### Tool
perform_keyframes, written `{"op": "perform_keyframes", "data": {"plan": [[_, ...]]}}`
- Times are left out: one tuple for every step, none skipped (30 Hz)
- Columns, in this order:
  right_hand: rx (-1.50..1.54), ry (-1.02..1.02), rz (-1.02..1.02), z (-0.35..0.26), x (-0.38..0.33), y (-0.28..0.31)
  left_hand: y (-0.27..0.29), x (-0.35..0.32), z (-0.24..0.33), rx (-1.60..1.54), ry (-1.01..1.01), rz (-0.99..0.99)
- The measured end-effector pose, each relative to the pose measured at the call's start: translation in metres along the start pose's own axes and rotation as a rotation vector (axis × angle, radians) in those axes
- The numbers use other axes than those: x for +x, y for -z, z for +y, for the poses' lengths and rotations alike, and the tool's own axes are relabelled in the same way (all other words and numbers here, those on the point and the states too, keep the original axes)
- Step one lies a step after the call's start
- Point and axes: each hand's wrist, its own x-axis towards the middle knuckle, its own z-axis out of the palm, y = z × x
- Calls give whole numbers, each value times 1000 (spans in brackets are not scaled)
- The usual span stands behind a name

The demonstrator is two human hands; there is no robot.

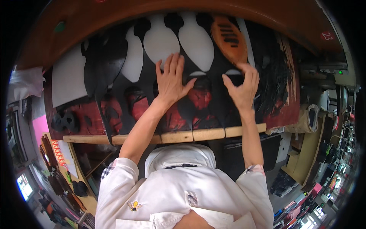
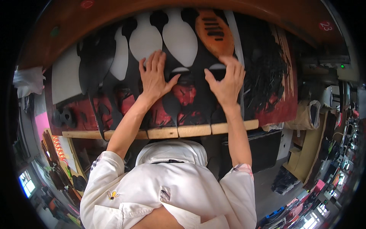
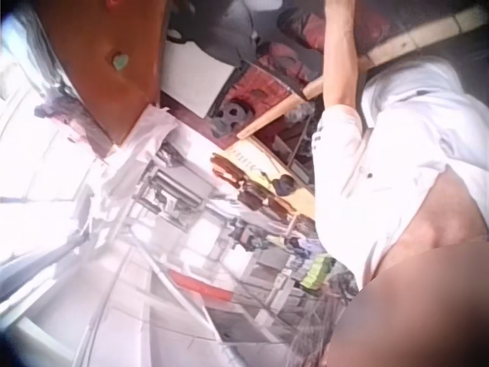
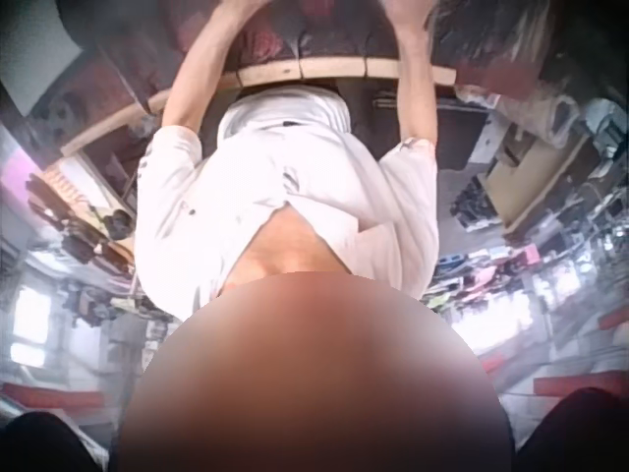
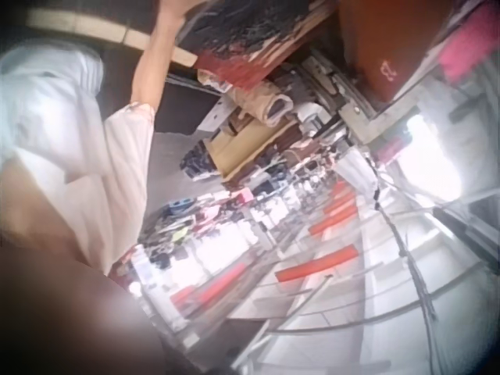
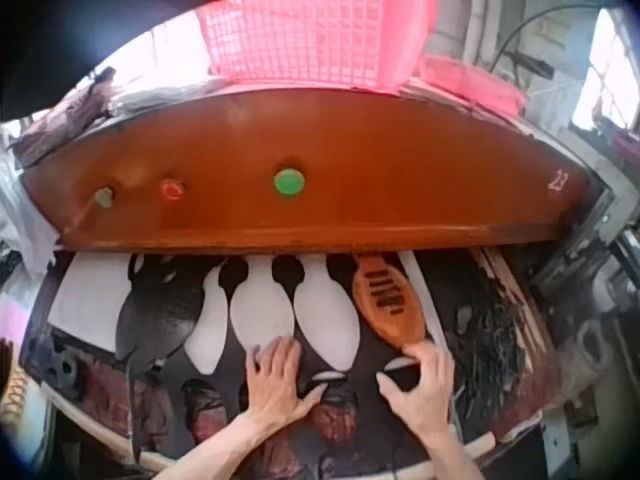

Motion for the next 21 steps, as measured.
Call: {"op": "perform_keyframes", "data": {"plan": [[-59,2,-36,8,16,-3,-1,-8,2,-14,-44,55],[-93,-3,-70,15,30,-9,0,-18,6,-20,11,-16],[-132,-16,-120,21,41,-15,1,-28,11,-35,12,14],[-119,-58,-237,28,52,-20,3,-37,15,-37,36,-21],[-82,-15,-300,33,60,-27,6,-45,19,-28,64,-70],[-52,-6,-375,38,64,-31,9,-51,23,-30,62,-66],[-23,2,-452,41,65,-33,12,-56,26,-27,101,-138],[-4,0,-473,44,65,-35,14,-59,28,-47,80,-108],[-9,6,-483,46,63,-35,16,-62,31,-57,85,-120],[-6,24,-480,47,61,-35,18,-63,33,-72,85,-125],[-41,6,-523,46,58,-32,20,-65,36,-92,88,-138],[-1,20,-472,44,56,-31,22,-68,39,-120,87,-146],[34,4,-462,40,51,-28,24,-71,43,-150,96,-158],[59,-25,-472,36,49,-24,28,-76,48,-163,99,-175],[100,-29,-445,32,46,-21,32,-82,54,-177,114,-196],[100,-69,-478,26,39,-16,36,-90,61,-192,130,-213],[102,-98,-497,21,28,-7,44,-100,68,-207,99,-218],[62,-106,-492,16,17,2,52,-110,74,-230,114,-238],[259,-251,-542,15,9,13,61,-119,78,-254,118,-254],[451,-291,-522,16,3,24,69,-128,81,-284,130,-321],[649,-365,-534,20,-2,36,78,-136,82,-315,136,-377]]}}
